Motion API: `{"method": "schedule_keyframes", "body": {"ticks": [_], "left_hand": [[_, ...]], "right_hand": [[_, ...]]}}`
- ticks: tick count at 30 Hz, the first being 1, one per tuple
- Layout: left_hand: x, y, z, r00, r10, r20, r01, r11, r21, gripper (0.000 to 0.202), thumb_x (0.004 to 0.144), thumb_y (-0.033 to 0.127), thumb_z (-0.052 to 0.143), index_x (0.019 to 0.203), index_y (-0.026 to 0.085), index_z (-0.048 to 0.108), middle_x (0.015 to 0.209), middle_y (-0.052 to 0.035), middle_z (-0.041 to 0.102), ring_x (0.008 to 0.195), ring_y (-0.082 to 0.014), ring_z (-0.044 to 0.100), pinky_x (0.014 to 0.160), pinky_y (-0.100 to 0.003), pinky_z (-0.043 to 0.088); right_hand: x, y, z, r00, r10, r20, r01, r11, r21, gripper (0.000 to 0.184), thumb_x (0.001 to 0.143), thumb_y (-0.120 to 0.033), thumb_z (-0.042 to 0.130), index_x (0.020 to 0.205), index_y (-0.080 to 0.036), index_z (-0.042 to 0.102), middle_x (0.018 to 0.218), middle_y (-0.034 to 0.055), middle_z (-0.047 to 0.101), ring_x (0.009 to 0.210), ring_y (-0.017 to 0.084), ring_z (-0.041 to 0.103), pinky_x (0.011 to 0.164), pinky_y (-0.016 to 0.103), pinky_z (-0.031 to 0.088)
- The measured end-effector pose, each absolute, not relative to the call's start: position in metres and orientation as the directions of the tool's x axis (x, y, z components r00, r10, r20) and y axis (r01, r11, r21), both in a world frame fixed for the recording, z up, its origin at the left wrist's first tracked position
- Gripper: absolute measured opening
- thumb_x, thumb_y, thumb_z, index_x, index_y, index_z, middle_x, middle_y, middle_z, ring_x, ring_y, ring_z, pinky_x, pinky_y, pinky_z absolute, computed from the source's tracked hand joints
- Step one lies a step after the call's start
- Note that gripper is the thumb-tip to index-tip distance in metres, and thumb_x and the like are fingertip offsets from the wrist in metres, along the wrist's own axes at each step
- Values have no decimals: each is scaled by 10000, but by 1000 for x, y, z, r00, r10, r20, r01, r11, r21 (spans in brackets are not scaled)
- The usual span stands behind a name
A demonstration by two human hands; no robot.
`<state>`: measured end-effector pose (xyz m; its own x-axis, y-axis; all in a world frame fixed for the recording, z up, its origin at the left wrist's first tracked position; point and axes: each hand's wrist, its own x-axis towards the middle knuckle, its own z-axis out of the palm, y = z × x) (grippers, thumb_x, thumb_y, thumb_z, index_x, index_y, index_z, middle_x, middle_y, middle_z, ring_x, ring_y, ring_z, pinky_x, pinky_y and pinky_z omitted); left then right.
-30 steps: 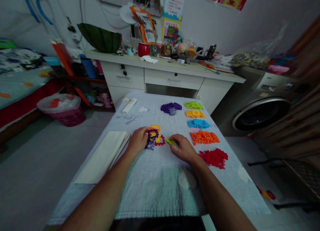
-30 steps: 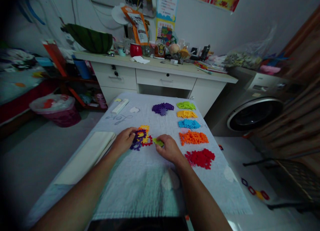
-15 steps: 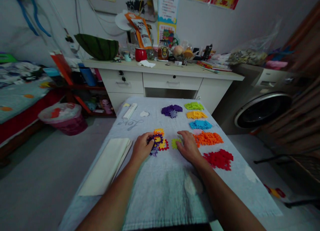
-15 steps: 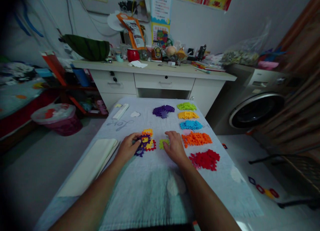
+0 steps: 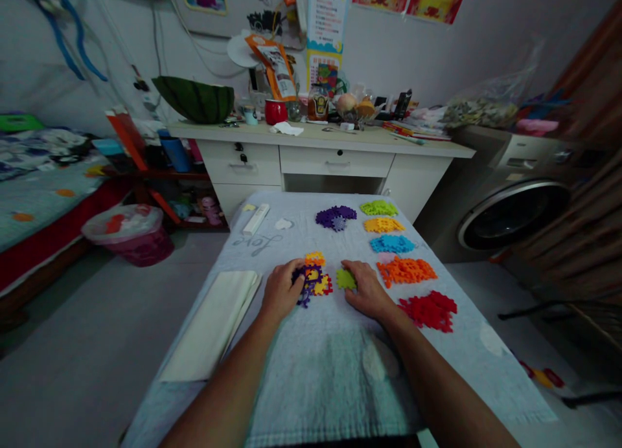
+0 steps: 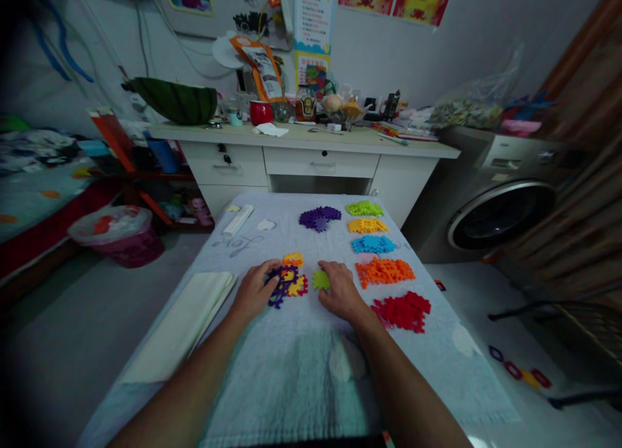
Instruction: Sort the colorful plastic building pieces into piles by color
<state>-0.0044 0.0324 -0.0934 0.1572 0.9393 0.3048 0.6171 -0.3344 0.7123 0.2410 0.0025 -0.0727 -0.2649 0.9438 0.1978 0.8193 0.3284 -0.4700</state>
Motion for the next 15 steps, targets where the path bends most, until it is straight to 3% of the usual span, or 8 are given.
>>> {"method": "schedule_keyframes", "body": {"ticks": [8, 15], "left_hand": [[-8, 33, -93, 255, 929, 270, 509, -366, 779, 546, 829, 182, 463, 1371, 247, 486, 1206, -56, 684, 1204, -244, 546, 1085, -463, 352], [-7, 33, -90, 245, 924, 294, 468, -378, 799, 466, 840, 195, 451, 1288, 245, 567, 1188, -51, 688, 1198, -225, 550, 1090, -441, 366]], "right_hand": [[242, 2, -78, -254, 920, 297, 765, 379, -521, 644, 714, -178, 583, 1349, -160, 476, 1271, 136, 570, 1157, 277, 499, 1023, 468, 386], [242, 3, -75, -270, 913, 307, 757, 398, -518, 503, 775, -237, 616, 1266, -158, 545, 1216, 134, 608, 1112, 274, 529, 1001, 462, 411]]}}
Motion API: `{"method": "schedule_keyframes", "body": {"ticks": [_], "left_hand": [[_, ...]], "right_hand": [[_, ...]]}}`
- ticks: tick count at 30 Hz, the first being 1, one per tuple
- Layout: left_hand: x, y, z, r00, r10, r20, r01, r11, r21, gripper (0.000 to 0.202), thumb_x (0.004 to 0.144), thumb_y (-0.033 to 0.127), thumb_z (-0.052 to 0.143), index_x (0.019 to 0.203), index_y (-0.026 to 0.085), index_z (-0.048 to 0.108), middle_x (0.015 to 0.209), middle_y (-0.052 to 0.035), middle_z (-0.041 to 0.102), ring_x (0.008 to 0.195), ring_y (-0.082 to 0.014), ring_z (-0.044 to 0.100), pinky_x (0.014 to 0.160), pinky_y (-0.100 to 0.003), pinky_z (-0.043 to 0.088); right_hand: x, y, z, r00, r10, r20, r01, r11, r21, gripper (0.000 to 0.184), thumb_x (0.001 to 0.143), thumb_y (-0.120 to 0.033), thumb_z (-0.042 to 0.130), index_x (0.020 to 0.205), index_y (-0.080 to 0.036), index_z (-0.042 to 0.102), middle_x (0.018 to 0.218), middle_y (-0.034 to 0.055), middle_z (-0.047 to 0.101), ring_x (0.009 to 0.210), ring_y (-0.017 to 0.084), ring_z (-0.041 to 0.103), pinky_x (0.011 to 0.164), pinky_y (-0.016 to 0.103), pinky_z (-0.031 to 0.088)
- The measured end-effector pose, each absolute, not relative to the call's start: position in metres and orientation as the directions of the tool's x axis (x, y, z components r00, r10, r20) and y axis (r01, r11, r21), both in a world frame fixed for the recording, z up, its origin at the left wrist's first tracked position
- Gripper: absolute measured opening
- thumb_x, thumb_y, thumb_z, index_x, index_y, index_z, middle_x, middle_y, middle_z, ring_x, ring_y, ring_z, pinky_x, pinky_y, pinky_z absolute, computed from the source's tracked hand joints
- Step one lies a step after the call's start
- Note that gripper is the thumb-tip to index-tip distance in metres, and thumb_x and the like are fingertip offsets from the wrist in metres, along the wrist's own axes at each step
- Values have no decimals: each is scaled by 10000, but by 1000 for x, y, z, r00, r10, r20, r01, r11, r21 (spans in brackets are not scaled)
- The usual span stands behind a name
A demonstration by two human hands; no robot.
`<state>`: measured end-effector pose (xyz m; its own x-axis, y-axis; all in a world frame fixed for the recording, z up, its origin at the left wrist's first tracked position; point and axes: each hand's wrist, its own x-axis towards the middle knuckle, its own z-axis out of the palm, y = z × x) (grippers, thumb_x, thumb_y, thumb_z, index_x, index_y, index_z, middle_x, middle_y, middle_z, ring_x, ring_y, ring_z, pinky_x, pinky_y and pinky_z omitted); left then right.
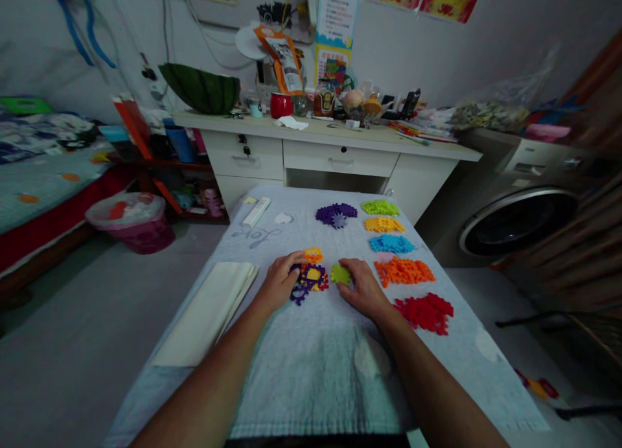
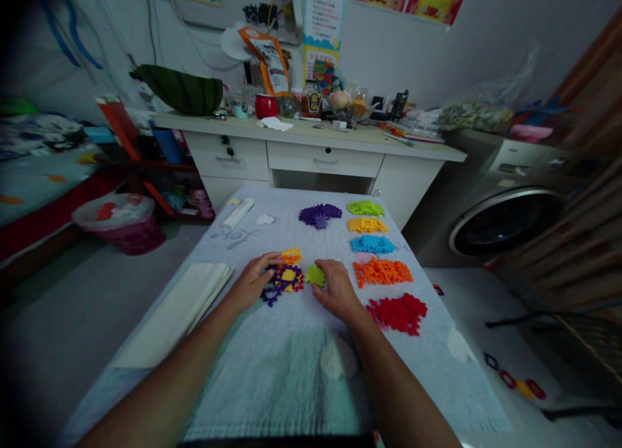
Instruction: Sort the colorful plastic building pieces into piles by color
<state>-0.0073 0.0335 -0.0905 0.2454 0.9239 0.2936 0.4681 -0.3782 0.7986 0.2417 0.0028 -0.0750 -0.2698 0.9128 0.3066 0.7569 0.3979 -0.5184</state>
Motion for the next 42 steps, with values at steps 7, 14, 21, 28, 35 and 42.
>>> {"method": "schedule_keyframes", "body": {"ticks": [7, 14, 21, 28, 35, 42], "left_hand": [[-7, 37, -92, 92, 943, 319, 592, -310, 744, 378, 802, 236, 527, 1163, 206, 634, 1177, -76, 669, 1168, -248, 560, 1058, -433, 412], [-5, 40, -93, 130, 934, 332, 638, -335, 693, 332, 787, 228, 528, 1091, 207, 661, 1119, -74, 697, 1118, -254, 595, 1033, -430, 425], [-4, 40, -88, 172, 931, 322, 651, -352, 672, 298, 787, 220, 519, 1036, 205, 680, 1061, -66, 719, 1054, -252, 609, 993, -434, 438], [-4, 42, -88, 157, 937, 311, 651, -335, 681, 301, 785, 235, 515, 1030, 200, 686, 1050, -66, 720, 1047, -248, 608, 983, -428, 445], [-6, 44, -93, 154, 936, 317, 633, -340, 695, 301, 787, 279, 514, 1014, 200, 696, 1037, -67, 724, 1027, -249, 622, 973, -427, 456], [-8, 44, -95, 169, 933, 317, 631, -349, 692, 302, 801, 300, 516, 1031, 217, 694, 1063, -64, 721, 1048, -254, 618, 991, -439, 443]], "right_hand": [[243, 4, -80, -288, 905, 312, 756, 415, -507, 508, 790, -268, 642, 1274, -154, 541, 1250, 137, 601, 1150, 274, 519, 1021, 461, 396], [245, 4, -80, -268, 922, 278, 771, 378, -513, 536, 774, -231, 641, 1290, -129, 537, 1272, 145, 595, 1176, 270, 506, 1045, 456, 381], [244, 4, -78, -212, 933, 291, 765, 344, -544, 492, 758, -190, 642, 1245, -160, 574, 1207, 119, 628, 1117, 250, 545, 1007, 437, 422], [245, 4, -70, -111, 928, 356, 782, 303, -544, 421, 793, -250, 653, 1200, -158, 599, 1164, 127, 647, 1082, 259, 572, 971, 435, 454], [268, 9, -15, -169, 877, 450, 798, 389, -460, 396, 812, -322, 659, 1178, -180, 608, 1164, 113, 659, 1064, 255, 591, 962, 430, 460], [345, 90, 18, 98, 912, 398, 830, 145, -538, 315, 768, -381, 665, 994, -162, 679, 951, 81, 708, 823, 201, 639, 780, 339, 491]]}}
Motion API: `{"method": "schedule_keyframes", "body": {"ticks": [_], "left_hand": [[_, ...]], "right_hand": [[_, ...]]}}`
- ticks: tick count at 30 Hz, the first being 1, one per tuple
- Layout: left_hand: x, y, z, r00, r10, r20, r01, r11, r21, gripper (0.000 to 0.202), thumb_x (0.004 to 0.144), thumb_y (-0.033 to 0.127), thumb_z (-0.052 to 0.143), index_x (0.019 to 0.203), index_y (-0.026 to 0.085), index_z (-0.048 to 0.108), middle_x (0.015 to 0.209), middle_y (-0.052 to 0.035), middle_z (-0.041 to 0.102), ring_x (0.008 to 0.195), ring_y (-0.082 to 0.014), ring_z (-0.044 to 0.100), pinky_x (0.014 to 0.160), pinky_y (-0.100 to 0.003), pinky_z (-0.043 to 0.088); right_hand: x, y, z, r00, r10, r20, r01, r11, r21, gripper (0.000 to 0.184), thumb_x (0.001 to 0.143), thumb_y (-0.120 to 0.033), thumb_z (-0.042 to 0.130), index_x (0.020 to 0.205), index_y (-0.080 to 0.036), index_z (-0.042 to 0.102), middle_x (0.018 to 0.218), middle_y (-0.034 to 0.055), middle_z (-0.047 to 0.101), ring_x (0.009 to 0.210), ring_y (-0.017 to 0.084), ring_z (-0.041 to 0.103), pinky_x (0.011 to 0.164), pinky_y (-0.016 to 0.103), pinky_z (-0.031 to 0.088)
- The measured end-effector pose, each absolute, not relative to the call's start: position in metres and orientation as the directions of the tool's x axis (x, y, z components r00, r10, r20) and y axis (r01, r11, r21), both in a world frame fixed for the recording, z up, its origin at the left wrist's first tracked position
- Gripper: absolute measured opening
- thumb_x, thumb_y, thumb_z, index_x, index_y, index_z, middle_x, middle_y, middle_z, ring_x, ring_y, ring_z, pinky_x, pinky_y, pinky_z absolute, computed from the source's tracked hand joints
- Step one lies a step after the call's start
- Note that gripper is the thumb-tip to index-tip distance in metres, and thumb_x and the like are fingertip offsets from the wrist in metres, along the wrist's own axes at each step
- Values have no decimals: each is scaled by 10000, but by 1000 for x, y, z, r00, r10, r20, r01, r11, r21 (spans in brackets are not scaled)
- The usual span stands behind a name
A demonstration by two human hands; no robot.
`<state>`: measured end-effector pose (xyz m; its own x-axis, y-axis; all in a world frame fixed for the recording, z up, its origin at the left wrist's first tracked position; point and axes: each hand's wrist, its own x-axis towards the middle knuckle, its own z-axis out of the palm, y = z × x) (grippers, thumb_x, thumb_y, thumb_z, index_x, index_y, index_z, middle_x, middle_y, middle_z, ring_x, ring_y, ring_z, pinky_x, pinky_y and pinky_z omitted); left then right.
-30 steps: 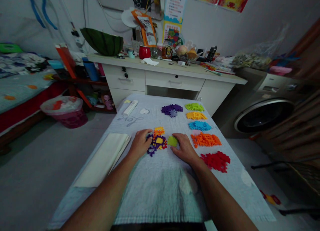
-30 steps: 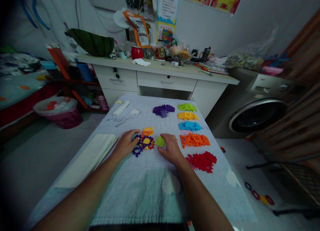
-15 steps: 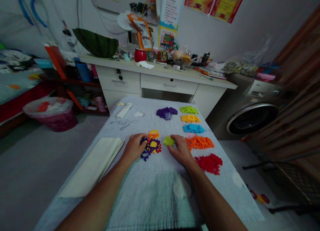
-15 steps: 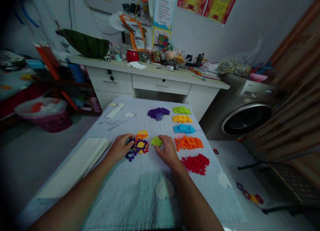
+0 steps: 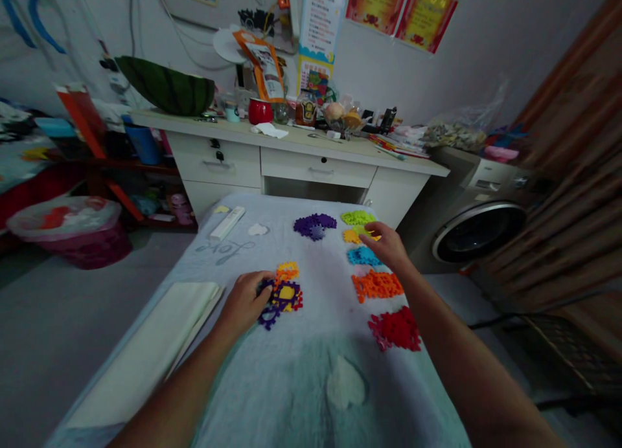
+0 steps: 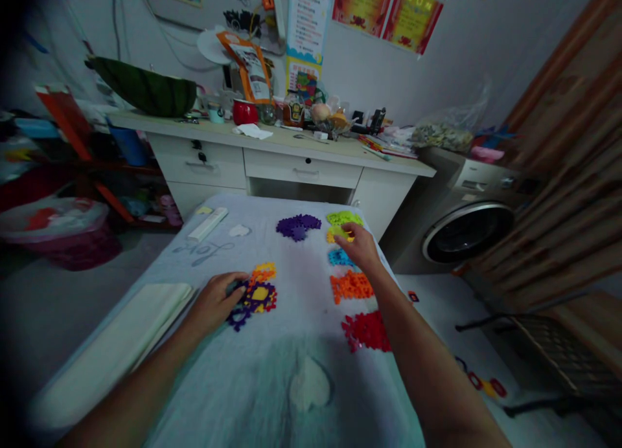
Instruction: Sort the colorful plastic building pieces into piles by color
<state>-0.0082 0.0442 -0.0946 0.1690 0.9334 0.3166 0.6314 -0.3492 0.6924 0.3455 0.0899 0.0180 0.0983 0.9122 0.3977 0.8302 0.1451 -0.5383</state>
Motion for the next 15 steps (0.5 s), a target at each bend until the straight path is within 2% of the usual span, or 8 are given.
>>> {"method": "schedule_keyframes", "body": {"ticks": [3, 7, 15], "left_hand": [[-9, 44, -93, 175, 934, 313, 636, -350, 688, 302, 806, 315, 517, 1031, 222, 695, 1058, -66, 723, 1046, -261, 620, 984, -446, 448], [-10, 44, -92, 157, 939, 305, 643, -332, 690, 296, 805, 338, 524, 1016, 235, 705, 1049, -61, 724, 1038, -257, 625, 969, -429, 467], [-12, 45, -95, 132, 954, 268, 647, -288, 706, 286, 831, 368, 526, 1023, 252, 703, 1054, -45, 713, 1048, -244, 621, 954, -400, 484]], "right_hand": [[380, 131, 11, 308, 890, 337, 793, -44, -608, 309, 778, -411, 636, 899, -134, 698, 818, 72, 698, 697, 173, 608, 667, 293, 461], [409, 174, -3, 471, 835, 286, 741, -199, -642, 329, 795, -424, 606, 848, -115, 706, 708, 64, 676, 664, 171, 589, 611, 266, 421], [420, 229, -18, 539, 814, 215, 781, -388, -489, 292, 853, -383, 587, 806, -126, 718, 739, 86, 695, 698, 185, 634, 627, 264, 400]]}}
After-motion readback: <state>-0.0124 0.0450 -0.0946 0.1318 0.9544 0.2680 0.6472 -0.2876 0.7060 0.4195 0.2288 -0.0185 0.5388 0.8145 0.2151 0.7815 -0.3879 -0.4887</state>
